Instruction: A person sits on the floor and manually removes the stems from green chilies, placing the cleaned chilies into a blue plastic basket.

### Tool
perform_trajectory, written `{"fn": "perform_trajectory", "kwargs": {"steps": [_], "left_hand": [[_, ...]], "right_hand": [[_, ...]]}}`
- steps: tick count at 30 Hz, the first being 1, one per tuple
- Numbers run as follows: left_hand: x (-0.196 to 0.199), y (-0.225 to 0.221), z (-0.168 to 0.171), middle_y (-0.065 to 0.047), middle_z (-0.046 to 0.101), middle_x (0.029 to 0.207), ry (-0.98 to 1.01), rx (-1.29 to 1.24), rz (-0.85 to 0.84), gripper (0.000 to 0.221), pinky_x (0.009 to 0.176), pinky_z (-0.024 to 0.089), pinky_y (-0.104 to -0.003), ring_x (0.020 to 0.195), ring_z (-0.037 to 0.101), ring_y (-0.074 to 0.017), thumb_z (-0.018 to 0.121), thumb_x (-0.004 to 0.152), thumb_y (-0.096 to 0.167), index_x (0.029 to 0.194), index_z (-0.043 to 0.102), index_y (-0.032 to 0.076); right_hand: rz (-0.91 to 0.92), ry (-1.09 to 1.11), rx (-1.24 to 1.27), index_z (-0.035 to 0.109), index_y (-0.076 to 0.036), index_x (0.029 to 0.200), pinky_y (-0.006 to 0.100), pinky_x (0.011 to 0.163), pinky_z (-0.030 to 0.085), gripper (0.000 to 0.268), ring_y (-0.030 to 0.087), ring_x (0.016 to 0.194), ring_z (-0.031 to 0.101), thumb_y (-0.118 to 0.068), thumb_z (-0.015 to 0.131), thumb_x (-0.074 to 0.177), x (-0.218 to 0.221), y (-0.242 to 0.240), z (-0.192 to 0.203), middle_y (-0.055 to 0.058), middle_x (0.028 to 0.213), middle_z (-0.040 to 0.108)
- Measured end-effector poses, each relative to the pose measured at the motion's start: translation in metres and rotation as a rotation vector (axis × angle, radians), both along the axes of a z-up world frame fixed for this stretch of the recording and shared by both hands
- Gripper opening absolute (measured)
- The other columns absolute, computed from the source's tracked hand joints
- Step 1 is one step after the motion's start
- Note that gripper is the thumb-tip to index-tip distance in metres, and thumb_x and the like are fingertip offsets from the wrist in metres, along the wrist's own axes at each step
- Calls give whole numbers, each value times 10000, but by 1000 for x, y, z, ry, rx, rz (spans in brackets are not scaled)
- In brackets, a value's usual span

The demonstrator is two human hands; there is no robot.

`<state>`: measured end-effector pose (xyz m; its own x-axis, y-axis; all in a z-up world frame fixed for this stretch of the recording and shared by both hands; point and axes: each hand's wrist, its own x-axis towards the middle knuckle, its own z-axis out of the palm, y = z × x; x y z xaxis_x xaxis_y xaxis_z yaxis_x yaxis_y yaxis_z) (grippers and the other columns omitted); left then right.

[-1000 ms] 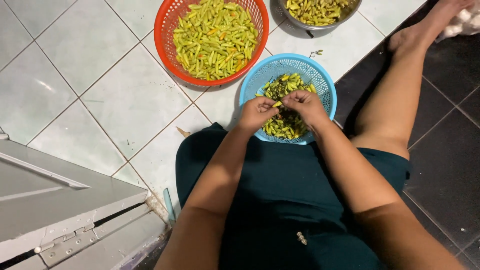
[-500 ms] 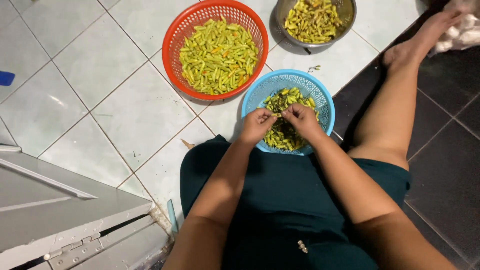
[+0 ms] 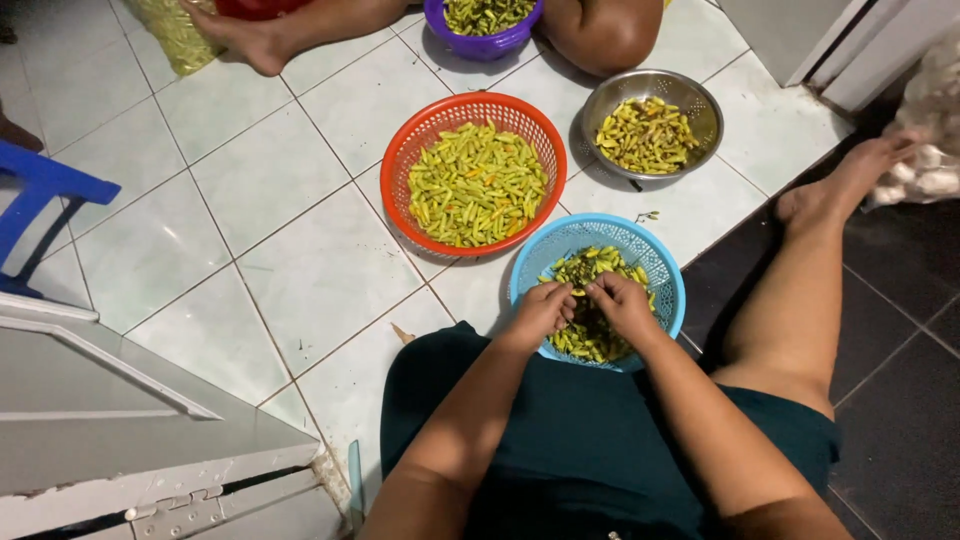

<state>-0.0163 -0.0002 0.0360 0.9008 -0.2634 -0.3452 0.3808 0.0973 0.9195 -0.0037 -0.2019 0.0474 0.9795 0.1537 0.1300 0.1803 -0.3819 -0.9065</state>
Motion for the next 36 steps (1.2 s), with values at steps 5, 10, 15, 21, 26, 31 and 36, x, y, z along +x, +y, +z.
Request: {"fn": "perform_trajectory", "kwargs": {"steps": [5, 10, 15, 21, 26, 31, 36], "left_hand": [[-1, -11, -6, -114, 626, 665, -48, -47, 93, 339, 446, 452, -231, 491, 564, -116, 610, 1067, 245, 850, 677, -7], [-4, -28, -27, -128, 628, 643, 17, 49, 210, 338, 498, 481, -260, 528, 567, -150, 598, 1054, 242, 821, 702, 21], [-13, -27, -10, -125, 661, 777, 53, 69, 247, 279, 611, 550, -316, 676, 620, -165, 534, 1088, 219, 954, 700, 39], [-10, -20, -6, -107, 661, 845, 49, 122, 184, 262, 680, 555, -325, 744, 613, -145, 551, 1105, 240, 1039, 679, 21], [-7, -21, -11, -141, 675, 809, 38, 244, 60, 259, 665, 560, -333, 710, 622, -176, 548, 1050, 190, 978, 708, 0], [-8, -20, -16, -165, 701, 911, 34, 216, -39, 355, 706, 566, -345, 765, 648, -165, 492, 1108, 267, 1083, 699, -20], [-2, -20, -11, -170, 695, 1006, 3, 166, -34, 451, 766, 578, -374, 835, 665, -167, 459, 1159, 358, 1201, 661, -42]], "right_hand": [[-41, -50, -8, 652, -81, 788, 384, 661, 508, 232, 279, 620, 630, -207, 741, 962, -5, 7, 3, 117, 611, 660], [-179, -223, -267, 664, -94, 839, 465, 716, 533, 220, 396, 738, 670, -262, 726, 966, -3, 13, -3, 162, 690, 645], [-210, -272, -371, 651, -107, 978, 484, 821, 543, 103, 362, 874, 669, -177, 726, 973, 7, 1, -11, 107, 840, 653], [-38, -239, -279, 703, -126, 1010, 502, 865, 540, 160, 402, 1015, 673, -231, 590, 1052, 1, 5, 3, 158, 1008, 724], [147, 59, -126, 767, -82, 954, 481, 800, 567, 107, 398, 863, 748, -178, 725, 932, -8, 9, 27, 190, 847, 769], [146, 316, 98, 750, -28, 872, 397, 674, 542, 141, 233, 676, 673, -138, 701, 946, 15, -10, 15, 147, 736, 742], [-254, 267, 395, 743, -28, 1026, 248, 614, 506, 118, 137, 615, 629, -80, 679, 942, 95, -42, 64, 73, 762, 687]]}}
